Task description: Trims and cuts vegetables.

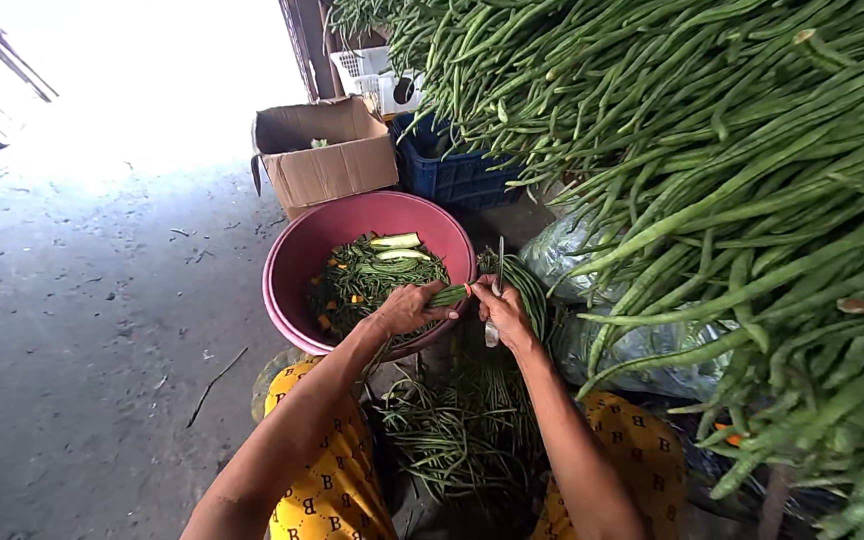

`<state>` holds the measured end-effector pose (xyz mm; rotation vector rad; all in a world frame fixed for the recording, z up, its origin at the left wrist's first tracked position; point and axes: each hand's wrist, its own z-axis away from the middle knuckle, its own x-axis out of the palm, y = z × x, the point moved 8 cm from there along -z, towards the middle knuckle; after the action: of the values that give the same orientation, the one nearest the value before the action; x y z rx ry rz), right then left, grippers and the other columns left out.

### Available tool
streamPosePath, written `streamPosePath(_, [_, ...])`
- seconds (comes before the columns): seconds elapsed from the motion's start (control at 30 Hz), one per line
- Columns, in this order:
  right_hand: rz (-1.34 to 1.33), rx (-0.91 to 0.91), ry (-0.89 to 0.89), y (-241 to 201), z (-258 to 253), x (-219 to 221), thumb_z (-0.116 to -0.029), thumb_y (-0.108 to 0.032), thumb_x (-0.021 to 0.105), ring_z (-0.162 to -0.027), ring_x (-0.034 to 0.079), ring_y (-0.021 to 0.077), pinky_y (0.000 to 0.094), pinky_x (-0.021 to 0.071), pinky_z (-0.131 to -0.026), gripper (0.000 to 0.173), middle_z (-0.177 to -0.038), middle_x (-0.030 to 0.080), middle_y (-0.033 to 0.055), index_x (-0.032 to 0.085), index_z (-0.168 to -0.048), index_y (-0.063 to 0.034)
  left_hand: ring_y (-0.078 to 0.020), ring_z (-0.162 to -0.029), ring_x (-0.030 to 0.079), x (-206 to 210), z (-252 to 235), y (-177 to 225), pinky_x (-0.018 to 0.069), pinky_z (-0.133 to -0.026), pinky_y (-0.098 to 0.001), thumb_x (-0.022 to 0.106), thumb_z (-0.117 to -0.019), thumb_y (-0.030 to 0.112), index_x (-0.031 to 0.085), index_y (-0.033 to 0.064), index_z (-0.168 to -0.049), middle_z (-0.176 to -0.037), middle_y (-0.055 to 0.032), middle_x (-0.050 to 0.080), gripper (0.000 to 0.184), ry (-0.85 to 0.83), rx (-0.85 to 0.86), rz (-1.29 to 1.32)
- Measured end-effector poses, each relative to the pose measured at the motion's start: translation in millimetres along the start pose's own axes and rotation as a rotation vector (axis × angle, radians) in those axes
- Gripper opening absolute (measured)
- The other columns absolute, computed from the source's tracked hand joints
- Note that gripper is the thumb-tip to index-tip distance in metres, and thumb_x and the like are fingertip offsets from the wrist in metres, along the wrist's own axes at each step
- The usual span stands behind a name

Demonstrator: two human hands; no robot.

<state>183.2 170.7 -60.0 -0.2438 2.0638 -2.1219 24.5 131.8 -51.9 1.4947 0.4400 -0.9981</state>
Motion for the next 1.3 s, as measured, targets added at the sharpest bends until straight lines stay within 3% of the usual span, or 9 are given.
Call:
streamPosePath(0.3, [-0.157, 0.021, 0.080, 12.5, 13.0, -24.6, -0.1018, 0.002, 0.053, -0.044, 0.045, 0.0022, 0.0182, 0.0454, -0.048, 0.007, -0.058, 0.051, -0.0049, 0.058, -0.099, -0.0017, -0.0387, -0.097, 0.068, 6.8, 2.6, 7.4, 0.0492, -0.091, -0.0611, 0.063, -0.0998, 0.047, 0.065, 0.0010, -0.125, -0.101, -0.0229, 0.071, 0.053, -0.011, 0.066, -0.003])
streamPosePath(0.33, [-0.114, 0.041, 0.075, 15.9, 16.6, -25.7, -0.1023, -0.001, 0.054, -0.045, 0.045, 0.0022, 0.0180, 0.0452, -0.048, 0.004, -0.062, 0.053, -0.0033, 0.059, -0.103, -0.0003, -0.0402, -0.098, 0.068, 8.6, 3.9, 6.0, 0.0489, -0.092, -0.0623, 0.062, -0.1004, 0.047, 0.065, 0.0010, -0.127, -0.102, -0.0239, 0.071, 0.053, -0.024, 0.060, -0.024])
streamPosePath(0.43, [0.203, 0.099, 0.001, 31.4, 31.7, -26.4, -0.1018, -0.018, 0.062, -0.060, 0.048, 0.0063, 0.0239, 0.0453, -0.057, 0.034, -0.087, 0.056, 0.0039, 0.053, -0.126, 0.0039, -0.0424, -0.101, 0.067, 12.6, 7.0, 0.7, 0.0476, -0.092, -0.0637, 0.059, -0.1019, 0.047, 0.061, 0.0036, -0.132, -0.103, -0.0250, 0.070, 0.053, -0.072, 0.040, -0.084])
streamPosePath(0.57, [0.359, 0.131, -0.001, 52.1, 50.5, -16.0, -0.1087, -0.032, 0.049, -0.066, 0.052, 0.0117, 0.0309, 0.0490, -0.065, 0.040, -0.086, 0.055, 0.0060, 0.056, -0.127, 0.0026, -0.0438, -0.102, 0.068, 20.4, 8.0, 3.4, 0.0478, -0.092, -0.0649, 0.059, -0.1021, 0.047, 0.061, 0.0053, -0.135, -0.106, -0.0255, 0.070, 0.053, -0.107, 0.058, -0.108])
streamPosePath(0.7, [0.285, 0.156, 0.028, 61.0, 57.9, -5.0, -0.1132, -0.032, 0.033, -0.057, 0.044, 0.0079, 0.0259, 0.0436, -0.057, 0.042, -0.073, 0.046, -0.0003, 0.059, -0.110, 0.0005, -0.0442, -0.103, 0.068, 26.7, 9.7, 5.3, 0.0476, -0.093, -0.0648, 0.059, -0.1019, 0.048, 0.060, 0.0051, -0.135, -0.106, -0.0259, 0.070, 0.054, -0.135, 0.065, -0.127])
streamPosePath(0.9, [0.175, 0.226, 0.127, 76.7, 66.3, -4.0, -0.1130, -0.035, 0.034, -0.047, 0.037, 0.0065, 0.0232, 0.0372, -0.047, 0.047, -0.059, 0.038, -0.0039, 0.053, -0.083, -0.0048, -0.0485, -0.104, 0.067, 33.1, 13.5, 9.7, 0.0471, -0.092, -0.0670, 0.058, -0.1023, 0.049, 0.059, 0.0054, -0.136, -0.107, -0.0286, 0.069, 0.055, -0.203, 0.060, -0.204])
streamPosePath(1.13, [-0.365, 0.586, 0.156, 124.9, 111.0, 20.0, -0.1120, -0.048, 0.023, -0.036, 0.037, 0.0060, 0.0207, 0.0369, -0.036, 0.052, -0.051, 0.038, -0.0045, 0.044, -0.081, -0.0115, -0.0487, -0.111, 0.065, 51.1, 19.0, -4.0, 0.0453, -0.097, -0.0667, 0.061, -0.1031, 0.038, 0.060, 0.0075, -0.137, -0.116, -0.0281, 0.068, 0.046, -0.366, -0.012, -0.280])
streamPosePath(1.23, [-0.471, 0.681, 0.115, 150.4, 129.2, 18.0, -0.1070, -0.062, 0.013, -0.039, 0.044, 0.0084, 0.0238, 0.0422, -0.039, 0.066, -0.053, 0.045, -0.0035, 0.050, -0.089, -0.0103, -0.0436, -0.117, 0.063, 30.8, 15.0, -24.5, 0.0445, -0.103, -0.0632, 0.062, -0.1029, 0.031, 0.055, 0.0027, -0.141, -0.125, -0.0276, 0.065, 0.048, -0.280, -0.155, -0.054])
streamPosePath(1.3, [-0.226, 0.705, 0.054, 171.1, 136.3, 9.0, -0.1074, -0.060, 0.009, -0.044, 0.047, 0.0099, 0.0254, 0.0441, -0.043, 0.076, -0.059, 0.051, -0.0004, 0.058, -0.101, -0.0028, -0.0280, -0.096, 0.067, 7.7, 14.5, -35.6, 0.0535, -0.092, -0.0467, 0.062, -0.1040, 0.024, 0.053, -0.0014, -0.140, -0.116, -0.0217, 0.066, 0.045, -0.147, -0.211, 0.205])
